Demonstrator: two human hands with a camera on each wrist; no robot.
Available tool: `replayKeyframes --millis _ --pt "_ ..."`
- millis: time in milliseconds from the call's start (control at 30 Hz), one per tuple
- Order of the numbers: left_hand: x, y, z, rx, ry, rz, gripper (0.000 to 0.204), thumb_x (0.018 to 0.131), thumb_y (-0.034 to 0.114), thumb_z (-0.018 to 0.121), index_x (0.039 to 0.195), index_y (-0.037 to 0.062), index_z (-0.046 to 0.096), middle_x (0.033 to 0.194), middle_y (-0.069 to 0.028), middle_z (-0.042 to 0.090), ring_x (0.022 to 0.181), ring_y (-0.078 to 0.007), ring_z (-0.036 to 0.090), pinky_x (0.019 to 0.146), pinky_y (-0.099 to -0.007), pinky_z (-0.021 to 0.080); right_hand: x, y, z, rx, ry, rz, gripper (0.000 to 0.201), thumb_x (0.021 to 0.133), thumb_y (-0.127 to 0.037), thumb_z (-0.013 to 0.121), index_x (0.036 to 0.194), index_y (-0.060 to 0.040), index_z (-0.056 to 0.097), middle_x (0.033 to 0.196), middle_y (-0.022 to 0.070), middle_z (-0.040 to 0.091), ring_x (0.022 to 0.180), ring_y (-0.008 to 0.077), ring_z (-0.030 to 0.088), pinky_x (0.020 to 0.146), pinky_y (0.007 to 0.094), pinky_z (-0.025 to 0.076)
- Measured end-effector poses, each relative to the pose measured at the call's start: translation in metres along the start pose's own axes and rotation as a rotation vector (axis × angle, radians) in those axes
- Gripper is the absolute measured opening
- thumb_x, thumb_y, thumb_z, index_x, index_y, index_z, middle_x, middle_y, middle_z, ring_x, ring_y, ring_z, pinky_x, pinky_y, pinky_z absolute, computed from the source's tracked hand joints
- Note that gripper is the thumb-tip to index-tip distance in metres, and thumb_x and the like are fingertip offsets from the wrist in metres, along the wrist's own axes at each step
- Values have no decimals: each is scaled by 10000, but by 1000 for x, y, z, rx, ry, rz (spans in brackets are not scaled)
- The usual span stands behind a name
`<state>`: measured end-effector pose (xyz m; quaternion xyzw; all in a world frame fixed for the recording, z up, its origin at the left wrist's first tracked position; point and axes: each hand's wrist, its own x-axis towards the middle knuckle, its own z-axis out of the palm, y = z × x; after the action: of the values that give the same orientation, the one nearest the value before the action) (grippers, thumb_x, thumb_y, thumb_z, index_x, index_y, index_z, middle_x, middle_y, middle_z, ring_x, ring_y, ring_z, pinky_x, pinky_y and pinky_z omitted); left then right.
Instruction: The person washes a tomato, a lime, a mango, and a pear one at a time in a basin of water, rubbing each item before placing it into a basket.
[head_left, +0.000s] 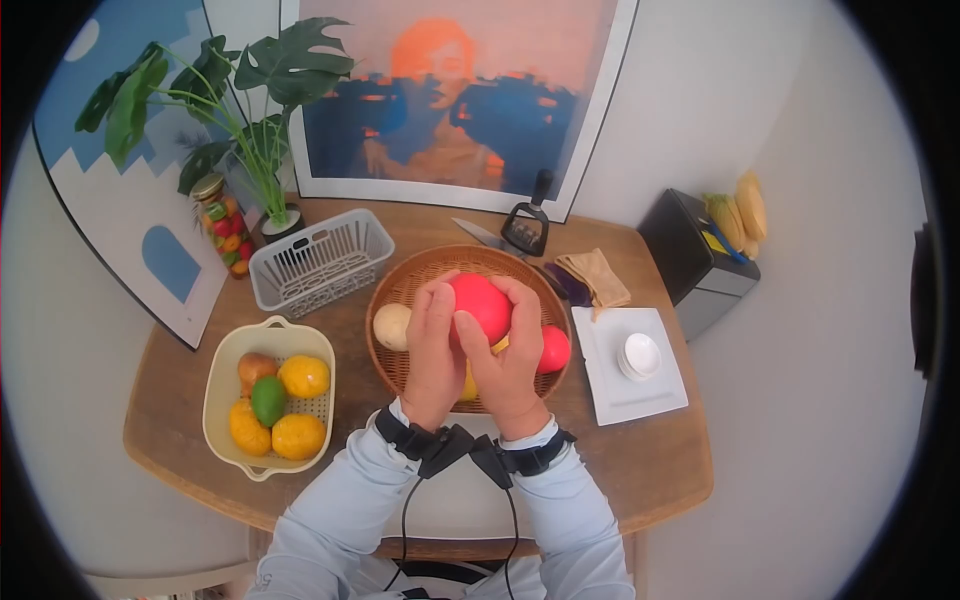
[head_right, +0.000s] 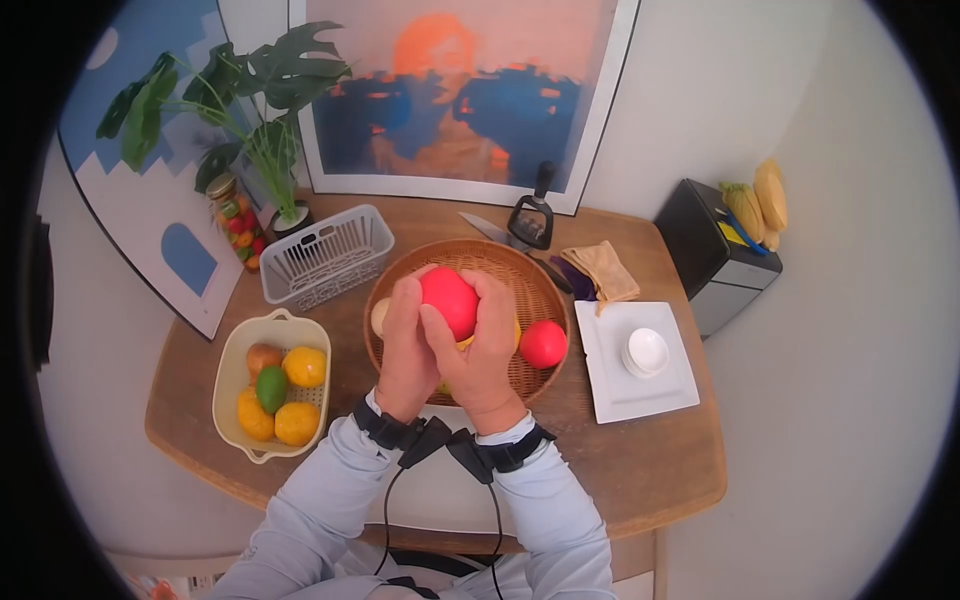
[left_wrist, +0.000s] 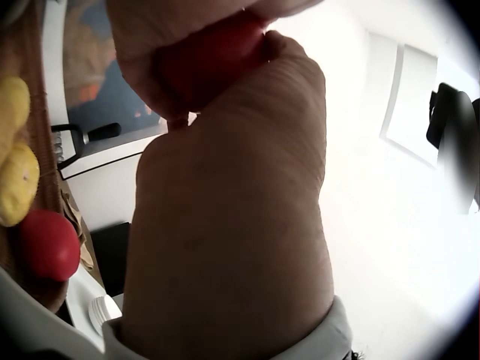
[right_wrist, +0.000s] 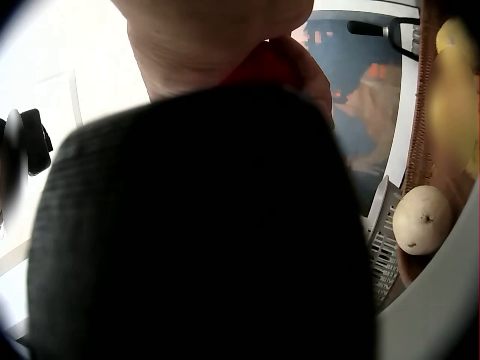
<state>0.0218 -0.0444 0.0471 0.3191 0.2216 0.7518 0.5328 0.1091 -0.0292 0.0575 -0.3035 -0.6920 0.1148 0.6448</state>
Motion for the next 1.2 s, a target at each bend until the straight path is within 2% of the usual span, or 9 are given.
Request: replayKeyframes --millis 67,167,267,367,567,800,900,1100,1200 --pt "-1 2 0 23 -29 31 363 1030 304 474 1288 49 482 1198 -85 538 1090 -174 539 959 -330 450 0 -3 -1 -41 -22 -26 347 876 -112 677 1167 25 548 1091 129 591 1027 244 575 917 333 456" --pt "-1 -4 -1 114 0 45 360 1024 308 463 1268 45 489 1189 -84 545 1098 -178 539 962 -330 448 -4 5 -2 60 2 46 299 876 -120 681 1123 17 582 1079 158 605 989 290 586 858 370 483" --pt "2 -6 -5 117 21 46 350 1006 306 469 1236 44 500 1190 -87 547 1109 -182 539 966 -333 444 -8 16 -6 300 -16 249 251 906 -123 641 1112 11 591 1084 150 605 1024 272 581 867 362 479" --pt "3 -2 -6 83 -39 6 341 983 310 490 1209 56 500 1181 -92 553 1116 -190 544 974 -340 445 -5 14 -7 225 -27 166 255 926 -141 617 1129 10 589 1105 138 599 1031 254 577 875 344 469" --pt "2 -1 -7 -36 2 -58 350 986 351 476 1204 78 505 1175 -103 566 1112 -212 563 981 -359 458 -7 8 0 323 -73 306 312 917 -156 634 1180 5 585 1148 127 579 1031 220 563 879 332 459" --pt "1 2 -8 -63 -79 -104 380 1006 390 446 1200 71 516 1167 -106 594 1098 -214 583 986 -372 462 3 2 -8 660 -16 586 203 972 -160 609 1124 -25 604 979 16 622 889 95 572 802 236 476" --pt "0 1 -4 -93 -77 -113 382 1020 395 431 1192 68 527 1160 -104 601 1098 -210 584 983 -370 464 0 6 -9 614 -32 544 228 957 -162 621 1129 -13 597 1029 55 614 939 125 570 832 271 474" --pt "-1 8 -2 -157 -35 -151 378 1041 381 401 1169 55 543 1142 -99 606 1076 -200 590 958 -356 477 -2 8 -5 328 -63 206 342 890 -205 694 1135 6 580 1085 117 568 1011 193 545 901 323 443" --pt "3 1 -11 -91 -119 -125 371 1050 365 389 1156 48 550 1128 -98 607 1054 -193 595 939 -349 485 -4 6 -5 338 -36 261 346 876 -213 715 1115 0 583 1067 98 569 999 187 549 899 313 444"
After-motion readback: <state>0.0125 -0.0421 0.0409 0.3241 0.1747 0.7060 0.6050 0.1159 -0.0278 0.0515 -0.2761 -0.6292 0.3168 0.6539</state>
